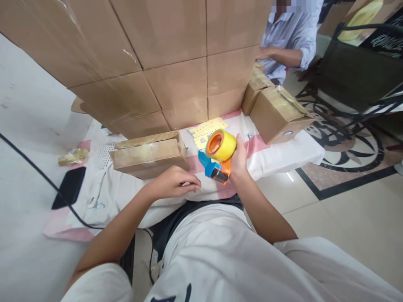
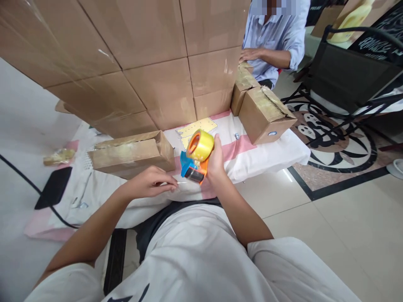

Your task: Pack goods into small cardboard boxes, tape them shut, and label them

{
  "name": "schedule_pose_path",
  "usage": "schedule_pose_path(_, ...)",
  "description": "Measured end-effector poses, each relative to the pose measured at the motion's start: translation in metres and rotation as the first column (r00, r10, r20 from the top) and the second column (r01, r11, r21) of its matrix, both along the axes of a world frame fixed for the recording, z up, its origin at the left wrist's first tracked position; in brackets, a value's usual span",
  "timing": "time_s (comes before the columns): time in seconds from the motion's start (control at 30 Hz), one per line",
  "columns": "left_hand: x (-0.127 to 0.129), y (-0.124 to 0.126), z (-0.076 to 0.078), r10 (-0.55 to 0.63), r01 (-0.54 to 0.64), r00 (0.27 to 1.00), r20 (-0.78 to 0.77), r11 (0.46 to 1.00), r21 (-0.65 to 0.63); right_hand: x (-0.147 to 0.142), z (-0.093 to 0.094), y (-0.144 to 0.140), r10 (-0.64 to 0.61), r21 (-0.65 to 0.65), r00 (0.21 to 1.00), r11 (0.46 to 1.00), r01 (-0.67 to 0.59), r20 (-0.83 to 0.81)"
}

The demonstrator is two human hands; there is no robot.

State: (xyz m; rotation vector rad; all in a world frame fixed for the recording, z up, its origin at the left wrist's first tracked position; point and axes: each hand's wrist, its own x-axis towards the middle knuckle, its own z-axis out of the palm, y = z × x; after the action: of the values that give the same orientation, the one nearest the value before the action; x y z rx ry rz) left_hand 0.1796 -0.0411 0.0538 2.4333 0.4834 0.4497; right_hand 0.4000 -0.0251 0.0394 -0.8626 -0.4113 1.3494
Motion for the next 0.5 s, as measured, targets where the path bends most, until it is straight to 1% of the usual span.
schedule_pose_path(0.07, -0.005, -0.008, 0.004, 0.074, -0.074, 0.997, -0.02, 0.997, 0.001, 0.006, 0.004, 0.011, -0.101, 0.068, 0.994, 0.993, 0.097, 0.052)
schedule_pose_path(0.13, -0.007, -0.015, 0.008, 0.149, -0.148, 0.988, -0.037, 0.989, 0.015, 0.009, 0.009, 0.022, -0.227, 0.159, 0.963, 0.966, 0.204, 0.144)
schedule_pose_path(0.23, -0.005, -0.023, 0.014, 0.232, -0.233, 0.972, -0.018, 0.972, -0.016, 0.005, 0.02, 0.033, -0.342, 0.28, 0.917, 0.918, 0.28, 0.205)
schedule_pose_path(0.3, -0.002, -0.026, 0.015, 0.289, -0.286, 0.957, 0.03, 0.956, -0.07, 0.001, 0.028, 0.037, -0.362, 0.307, 0.91, 0.905, 0.293, 0.2)
schedule_pose_path(0.37, -0.001, -0.027, 0.016, 0.336, -0.324, 0.937, 0.098, 0.938, -0.125, -0.002, 0.034, 0.037, -0.358, 0.33, 0.911, 0.901, 0.28, 0.204)
schedule_pose_path(0.43, -0.002, -0.027, 0.013, 0.359, -0.333, 0.92, 0.158, 0.928, -0.167, -0.003, 0.04, 0.036, -0.345, 0.354, 0.915, 0.899, 0.258, 0.209)
schedule_pose_path(0.5, -0.003, -0.026, 0.009, 0.39, -0.355, 0.901, 0.19, 0.915, -0.194, -0.003, 0.043, 0.033, -0.329, 0.335, 0.923, 0.908, 0.252, 0.197)
